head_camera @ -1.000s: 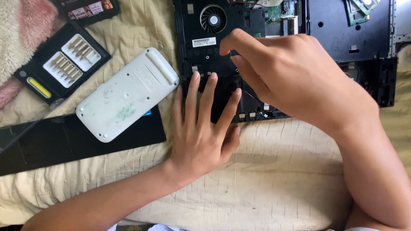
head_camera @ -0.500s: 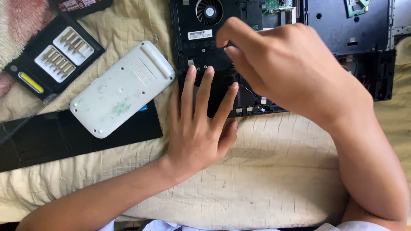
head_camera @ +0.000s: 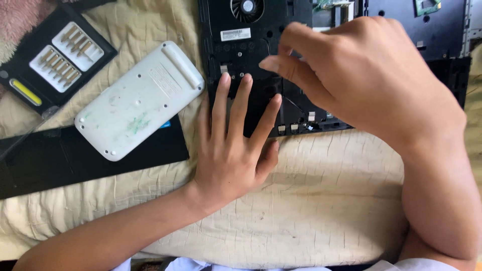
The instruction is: Repairing a laptop by manipulating internal components and cables with a plastic tool.
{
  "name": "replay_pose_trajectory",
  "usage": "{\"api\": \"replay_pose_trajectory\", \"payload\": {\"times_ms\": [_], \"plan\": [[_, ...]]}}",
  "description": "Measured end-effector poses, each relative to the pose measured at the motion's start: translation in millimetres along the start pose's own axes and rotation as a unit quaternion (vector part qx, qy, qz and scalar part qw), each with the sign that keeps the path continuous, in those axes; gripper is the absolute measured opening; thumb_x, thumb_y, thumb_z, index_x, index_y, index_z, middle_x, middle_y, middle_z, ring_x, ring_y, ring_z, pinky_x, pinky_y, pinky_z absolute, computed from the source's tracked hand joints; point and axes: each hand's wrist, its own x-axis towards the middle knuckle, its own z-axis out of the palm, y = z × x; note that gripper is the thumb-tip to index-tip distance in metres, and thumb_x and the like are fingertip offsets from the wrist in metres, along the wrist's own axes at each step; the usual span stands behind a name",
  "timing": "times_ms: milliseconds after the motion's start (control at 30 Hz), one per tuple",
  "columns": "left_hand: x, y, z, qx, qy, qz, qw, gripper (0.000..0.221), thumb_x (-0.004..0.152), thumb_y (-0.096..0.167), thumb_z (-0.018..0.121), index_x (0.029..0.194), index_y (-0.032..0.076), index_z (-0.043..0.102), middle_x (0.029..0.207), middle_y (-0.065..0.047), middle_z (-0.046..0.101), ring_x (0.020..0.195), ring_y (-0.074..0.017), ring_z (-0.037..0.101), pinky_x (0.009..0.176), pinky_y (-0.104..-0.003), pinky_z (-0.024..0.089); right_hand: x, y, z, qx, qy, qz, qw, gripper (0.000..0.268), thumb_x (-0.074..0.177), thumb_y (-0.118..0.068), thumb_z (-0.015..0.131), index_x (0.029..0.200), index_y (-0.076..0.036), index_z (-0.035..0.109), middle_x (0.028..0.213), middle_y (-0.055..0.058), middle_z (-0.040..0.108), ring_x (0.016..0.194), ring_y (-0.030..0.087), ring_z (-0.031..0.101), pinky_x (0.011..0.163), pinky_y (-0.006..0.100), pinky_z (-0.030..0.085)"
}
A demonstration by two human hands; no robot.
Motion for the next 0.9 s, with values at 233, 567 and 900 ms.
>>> {"api": "replay_pose_trajectory", "payload": {"times_ms": [233,567,900], "plan": [[2.6,0.4,-0.7,-0.010,0.017,0.001,1.000,0.057,0.105,0.047,0.051,0.156,0.023,0.041,0.157,-0.023,0.047,0.146,-0.0480,0.047,0.105,-0.057,0.052,8.5,-2.5,-10.5,0.129,0.030,-0.100,0.986,0.022,0.105,-0.001,0.056,0.126,-0.001,0.054,0.104,0.015,0.064,0.084,0.033,0.067,0.053,0.046,0.051],[1.8,-0.2,-0.4,-0.014,0.012,0.003,1.000,0.057,0.106,0.048,0.049,0.157,0.022,0.041,0.158,-0.023,0.045,0.147,-0.0485,0.045,0.108,-0.058,0.051,6.4,-4.0,-5.4,0.038,0.040,-0.055,0.997,0.008,0.115,-0.015,0.059,0.114,-0.008,0.056,0.069,0.004,0.059,0.048,0.032,0.055,0.042,0.043,0.041],[3.3,0.8,-1.0,-0.028,0.021,-0.001,0.999,0.056,0.104,0.047,0.051,0.154,0.022,0.048,0.157,-0.023,0.045,0.146,-0.0486,0.044,0.106,-0.059,0.050,8.0,-6.6,-2.3,0.039,0.003,-0.018,0.999,0.035,0.122,-0.032,0.056,0.095,-0.011,0.048,0.057,0.003,0.059,0.042,0.043,0.050,0.041,0.046,0.040]]}}
